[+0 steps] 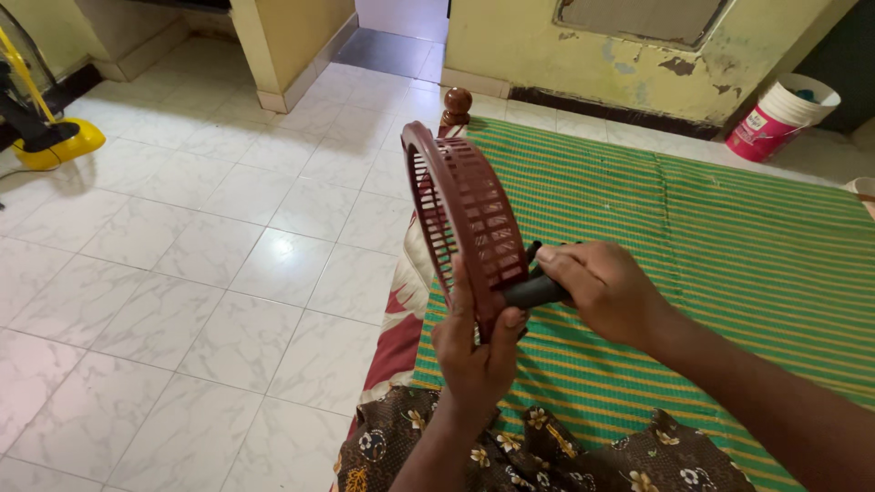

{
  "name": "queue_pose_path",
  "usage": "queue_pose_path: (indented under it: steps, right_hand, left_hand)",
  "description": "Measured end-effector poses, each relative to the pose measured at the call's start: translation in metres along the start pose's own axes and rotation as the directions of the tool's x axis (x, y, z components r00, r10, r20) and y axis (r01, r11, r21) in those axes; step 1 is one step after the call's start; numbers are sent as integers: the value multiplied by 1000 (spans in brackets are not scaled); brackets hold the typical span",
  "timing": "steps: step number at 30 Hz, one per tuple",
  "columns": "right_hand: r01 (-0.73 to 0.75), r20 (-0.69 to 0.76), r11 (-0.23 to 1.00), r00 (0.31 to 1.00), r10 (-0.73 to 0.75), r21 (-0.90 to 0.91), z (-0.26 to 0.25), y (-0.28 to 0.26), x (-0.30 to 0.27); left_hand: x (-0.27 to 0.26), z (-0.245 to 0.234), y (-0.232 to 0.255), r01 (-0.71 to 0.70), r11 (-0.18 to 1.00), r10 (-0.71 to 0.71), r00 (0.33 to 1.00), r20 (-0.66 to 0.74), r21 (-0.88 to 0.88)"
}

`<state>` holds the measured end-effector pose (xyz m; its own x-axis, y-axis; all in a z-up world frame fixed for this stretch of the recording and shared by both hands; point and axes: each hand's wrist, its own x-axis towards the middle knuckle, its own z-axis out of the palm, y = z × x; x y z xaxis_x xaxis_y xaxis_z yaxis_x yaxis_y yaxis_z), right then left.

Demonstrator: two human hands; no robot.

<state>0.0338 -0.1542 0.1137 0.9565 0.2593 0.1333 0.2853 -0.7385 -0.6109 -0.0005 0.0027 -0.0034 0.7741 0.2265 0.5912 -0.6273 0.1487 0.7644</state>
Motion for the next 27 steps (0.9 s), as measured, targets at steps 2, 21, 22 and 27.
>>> queue_pose_path:
  steps: [2,21,22,27]
  right_hand:
    - [-36,-19,996,999,34,-79,0,-4,-10]
    - [646,-64,478,556,-829,-595,-14,-20,-7]
    - [671,-47,477,552,-832,-568,-15,-18,0]
    - [422,-156,895,884,-442,-146,7,-5,19]
  left_hand:
    - [1,-1,0,-28,999,27,1000,-11,-26]
    - [3,-1,0,132,898,-160,987,-30,-420]
    - [4,0,-1,123,914,-150,988,-42,-387]
    - [8,-1,-5,27,965,-60,991,-117,-262]
